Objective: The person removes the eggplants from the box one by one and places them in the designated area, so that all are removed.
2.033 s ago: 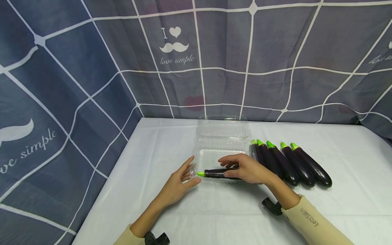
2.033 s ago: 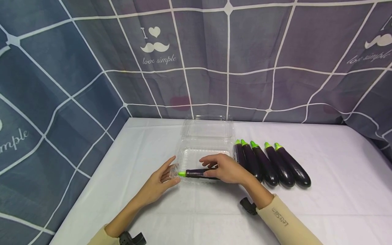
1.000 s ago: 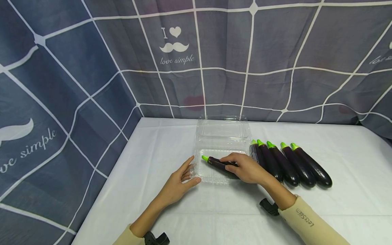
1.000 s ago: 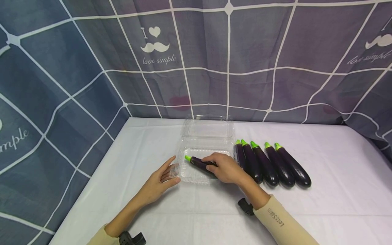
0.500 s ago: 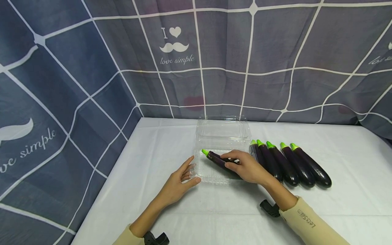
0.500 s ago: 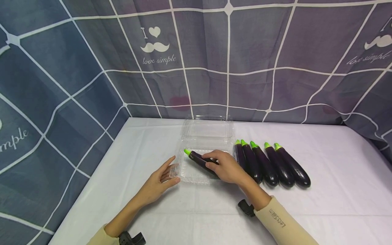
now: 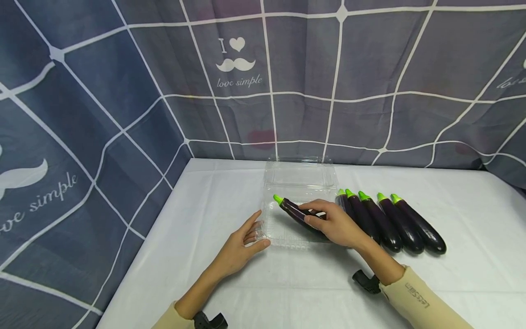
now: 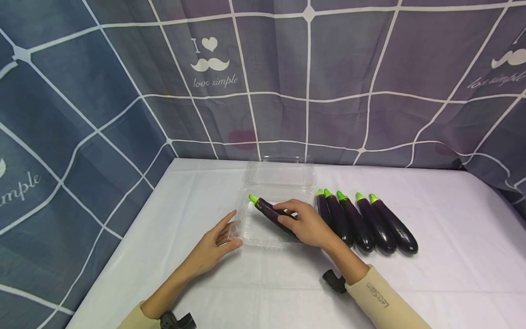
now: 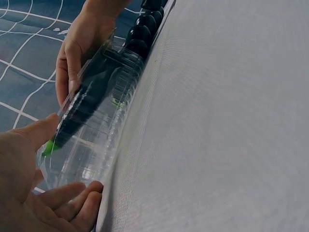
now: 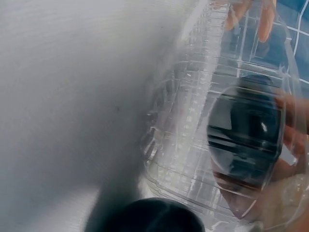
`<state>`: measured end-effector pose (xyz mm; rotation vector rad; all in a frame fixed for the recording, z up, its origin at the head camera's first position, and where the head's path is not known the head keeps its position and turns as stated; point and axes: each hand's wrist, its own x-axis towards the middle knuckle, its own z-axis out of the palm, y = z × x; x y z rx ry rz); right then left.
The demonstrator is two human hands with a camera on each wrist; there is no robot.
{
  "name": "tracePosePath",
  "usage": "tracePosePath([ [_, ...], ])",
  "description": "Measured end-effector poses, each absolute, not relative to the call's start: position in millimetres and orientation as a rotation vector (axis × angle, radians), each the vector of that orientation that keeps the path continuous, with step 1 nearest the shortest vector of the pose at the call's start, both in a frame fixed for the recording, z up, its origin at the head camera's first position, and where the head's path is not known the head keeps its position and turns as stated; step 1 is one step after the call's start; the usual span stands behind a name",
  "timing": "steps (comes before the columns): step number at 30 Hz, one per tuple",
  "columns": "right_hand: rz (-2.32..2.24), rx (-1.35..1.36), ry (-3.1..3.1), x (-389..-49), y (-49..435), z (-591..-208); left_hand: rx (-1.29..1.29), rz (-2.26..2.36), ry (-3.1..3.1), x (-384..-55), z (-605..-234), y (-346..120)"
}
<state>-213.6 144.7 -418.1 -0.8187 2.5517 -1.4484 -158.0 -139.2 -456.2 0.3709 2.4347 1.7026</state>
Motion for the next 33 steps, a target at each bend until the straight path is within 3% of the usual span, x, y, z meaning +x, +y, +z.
tracePosePath([
  [33,-1.597,-0.654,2.690,-185.9,171.8,-388.7,0.367,1.690,2.435,-157.4,-456.0,-139.4],
])
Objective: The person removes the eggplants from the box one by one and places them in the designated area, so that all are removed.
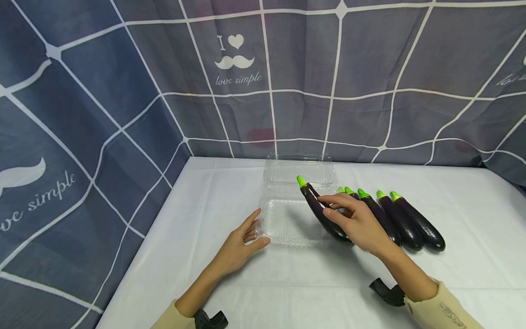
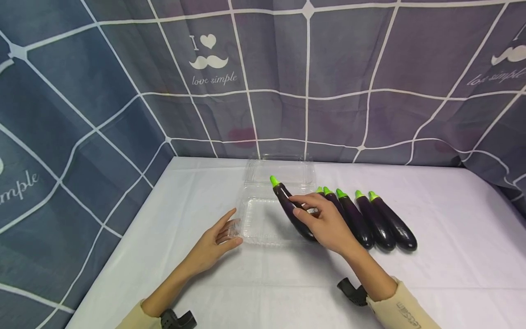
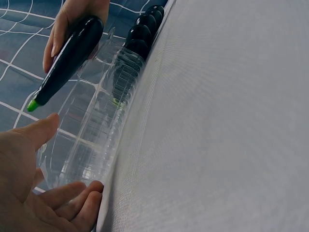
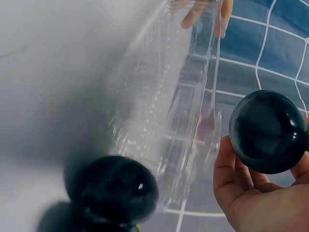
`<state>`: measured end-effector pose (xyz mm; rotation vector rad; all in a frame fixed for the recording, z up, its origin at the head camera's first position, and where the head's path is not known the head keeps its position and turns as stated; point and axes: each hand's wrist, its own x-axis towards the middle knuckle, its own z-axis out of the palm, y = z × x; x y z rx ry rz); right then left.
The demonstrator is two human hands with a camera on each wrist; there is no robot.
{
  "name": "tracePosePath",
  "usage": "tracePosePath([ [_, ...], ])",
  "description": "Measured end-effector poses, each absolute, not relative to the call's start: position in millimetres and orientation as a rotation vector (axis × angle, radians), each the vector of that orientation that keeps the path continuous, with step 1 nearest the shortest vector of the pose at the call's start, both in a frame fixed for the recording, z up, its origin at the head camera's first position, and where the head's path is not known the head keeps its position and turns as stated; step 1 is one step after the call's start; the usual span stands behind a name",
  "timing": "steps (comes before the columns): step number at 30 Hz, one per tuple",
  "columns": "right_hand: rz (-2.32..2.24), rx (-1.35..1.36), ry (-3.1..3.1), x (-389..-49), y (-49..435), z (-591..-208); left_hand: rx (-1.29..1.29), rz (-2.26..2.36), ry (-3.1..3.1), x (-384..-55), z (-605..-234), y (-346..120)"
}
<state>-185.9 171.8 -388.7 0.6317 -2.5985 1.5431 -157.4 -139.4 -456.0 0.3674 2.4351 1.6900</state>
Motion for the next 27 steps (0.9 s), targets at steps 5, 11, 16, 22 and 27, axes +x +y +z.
tracePosePath([
  [5,1.512,0.622,-2.585,-182.7,183.1,-388.9,0.364,1.688,2.441,-156.5,-455.3,-139.1],
  [11,1.479,0.558,-2.609,-179.1,197.8,-389.9,0.367,1.688,2.446,-156.3,-456.4,-139.0],
  [16,1.397,0.485,-2.650,-176.0,211.0,-390.6,0.365,1.684,2.450,-156.8,-458.2,-139.3],
  [22,1.337,0.462,-2.625,-174.6,222.0,-390.6,0.367,1.683,2.457,-157.9,-458.0,-139.1],
  [27,1.312,0.420,-2.633,-172.1,231.0,-391.1,0.372,1.684,2.450,-157.7,-457.6,-138.8],
])
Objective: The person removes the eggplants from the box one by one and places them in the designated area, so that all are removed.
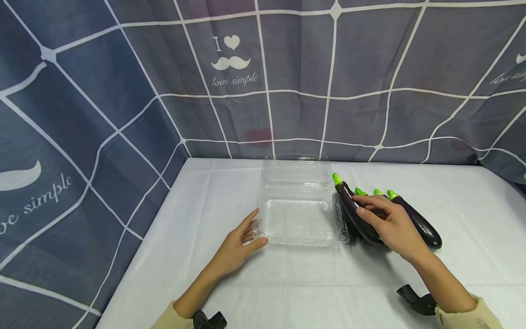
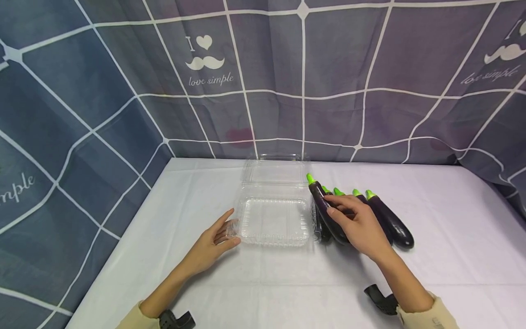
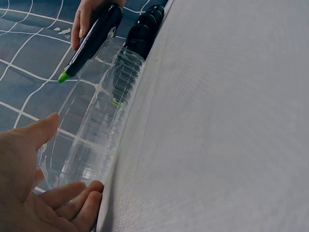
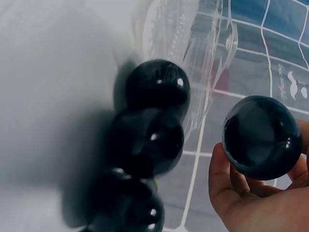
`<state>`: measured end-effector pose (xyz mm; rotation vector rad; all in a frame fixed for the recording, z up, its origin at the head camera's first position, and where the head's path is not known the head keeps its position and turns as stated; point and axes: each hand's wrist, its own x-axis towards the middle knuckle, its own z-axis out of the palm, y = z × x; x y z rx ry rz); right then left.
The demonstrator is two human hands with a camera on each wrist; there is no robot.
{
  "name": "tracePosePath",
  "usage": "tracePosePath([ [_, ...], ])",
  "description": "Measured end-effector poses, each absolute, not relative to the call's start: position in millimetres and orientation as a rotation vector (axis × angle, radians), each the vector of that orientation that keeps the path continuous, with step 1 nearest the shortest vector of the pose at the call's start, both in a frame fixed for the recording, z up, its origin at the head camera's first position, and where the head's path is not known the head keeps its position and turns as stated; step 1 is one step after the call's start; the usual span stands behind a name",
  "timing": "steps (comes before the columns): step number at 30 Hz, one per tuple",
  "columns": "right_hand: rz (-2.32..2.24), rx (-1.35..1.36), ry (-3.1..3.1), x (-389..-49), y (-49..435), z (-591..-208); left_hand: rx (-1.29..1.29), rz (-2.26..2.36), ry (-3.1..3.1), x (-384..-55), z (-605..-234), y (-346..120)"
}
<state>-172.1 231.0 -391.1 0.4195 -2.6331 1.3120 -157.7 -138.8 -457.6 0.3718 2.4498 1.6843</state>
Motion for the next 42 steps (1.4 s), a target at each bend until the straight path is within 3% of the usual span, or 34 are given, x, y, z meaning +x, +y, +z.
tracePosePath([
  [28,1.285,0.139,-2.634,-159.9,314.1,-396.7,0.364,1.681,2.455,-157.1,-456.2,-138.0],
  [42,1.195,-0.130,-2.739,-159.0,347.6,-403.2,0.356,1.687,2.449,-156.0,-454.8,-137.3],
])
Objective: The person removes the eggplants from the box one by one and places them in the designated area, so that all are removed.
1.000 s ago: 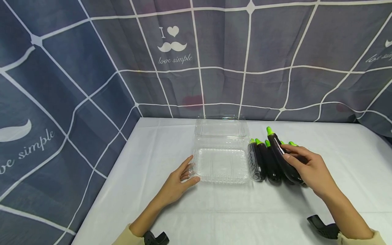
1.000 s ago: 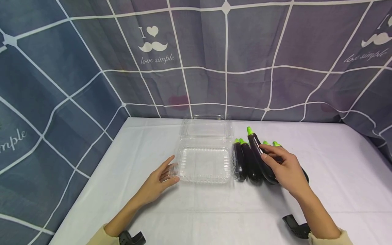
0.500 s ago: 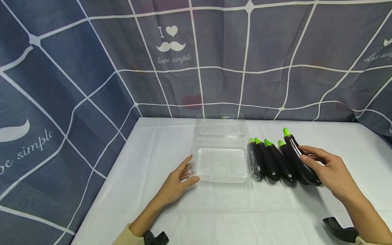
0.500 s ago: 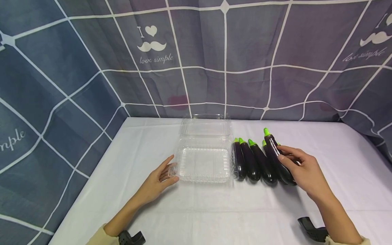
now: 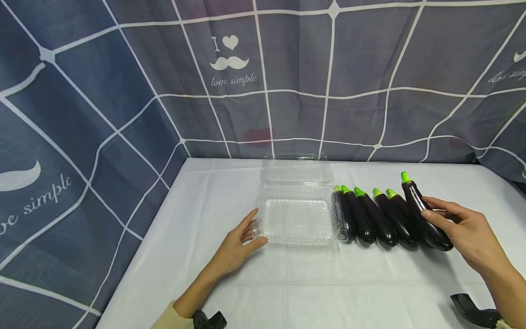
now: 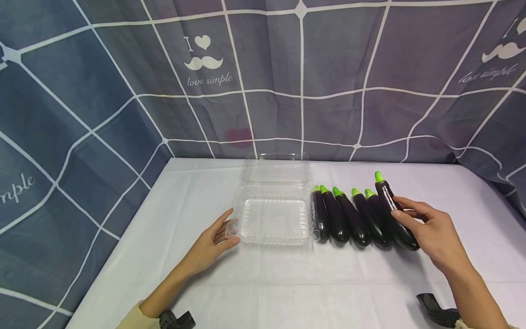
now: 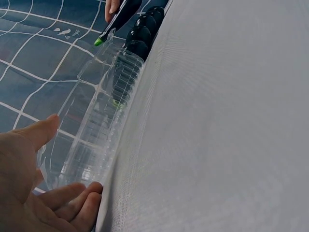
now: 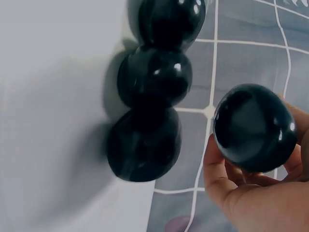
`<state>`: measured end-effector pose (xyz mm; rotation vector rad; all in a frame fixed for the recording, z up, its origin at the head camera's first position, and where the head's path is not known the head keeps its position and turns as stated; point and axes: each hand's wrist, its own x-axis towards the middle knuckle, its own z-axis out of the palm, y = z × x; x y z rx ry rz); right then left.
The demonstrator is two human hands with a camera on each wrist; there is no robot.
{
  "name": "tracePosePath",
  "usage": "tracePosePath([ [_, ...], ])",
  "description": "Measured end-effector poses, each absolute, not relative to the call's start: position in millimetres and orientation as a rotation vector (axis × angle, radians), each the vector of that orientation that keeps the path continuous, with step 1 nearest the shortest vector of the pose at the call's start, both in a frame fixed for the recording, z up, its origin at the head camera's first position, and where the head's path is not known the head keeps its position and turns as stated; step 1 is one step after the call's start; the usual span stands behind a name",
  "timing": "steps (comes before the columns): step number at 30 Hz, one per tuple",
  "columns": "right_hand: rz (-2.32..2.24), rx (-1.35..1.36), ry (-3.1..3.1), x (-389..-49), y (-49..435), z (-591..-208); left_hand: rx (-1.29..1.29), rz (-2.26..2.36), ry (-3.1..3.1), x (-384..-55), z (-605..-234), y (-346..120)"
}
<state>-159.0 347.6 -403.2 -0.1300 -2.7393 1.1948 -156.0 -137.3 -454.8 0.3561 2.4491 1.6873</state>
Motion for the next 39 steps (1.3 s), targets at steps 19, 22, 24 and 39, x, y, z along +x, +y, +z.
tracePosePath([
  [19,1.174,-0.231,-2.693,-170.6,375.9,-413.0,0.349,1.691,2.450,-157.4,-456.5,-137.1],
  [22,1.169,-0.254,-2.716,-173.5,382.2,-417.2,0.346,1.688,2.452,-157.0,-456.2,-137.0],
  [24,1.160,-0.279,-2.745,-175.9,386.1,-420.7,0.347,1.687,2.452,-156.9,-456.3,-137.1],
  [39,1.163,-0.202,-2.820,-184.6,397.4,-438.1,0.365,1.698,2.438,-157.6,-457.1,-138.0],
])
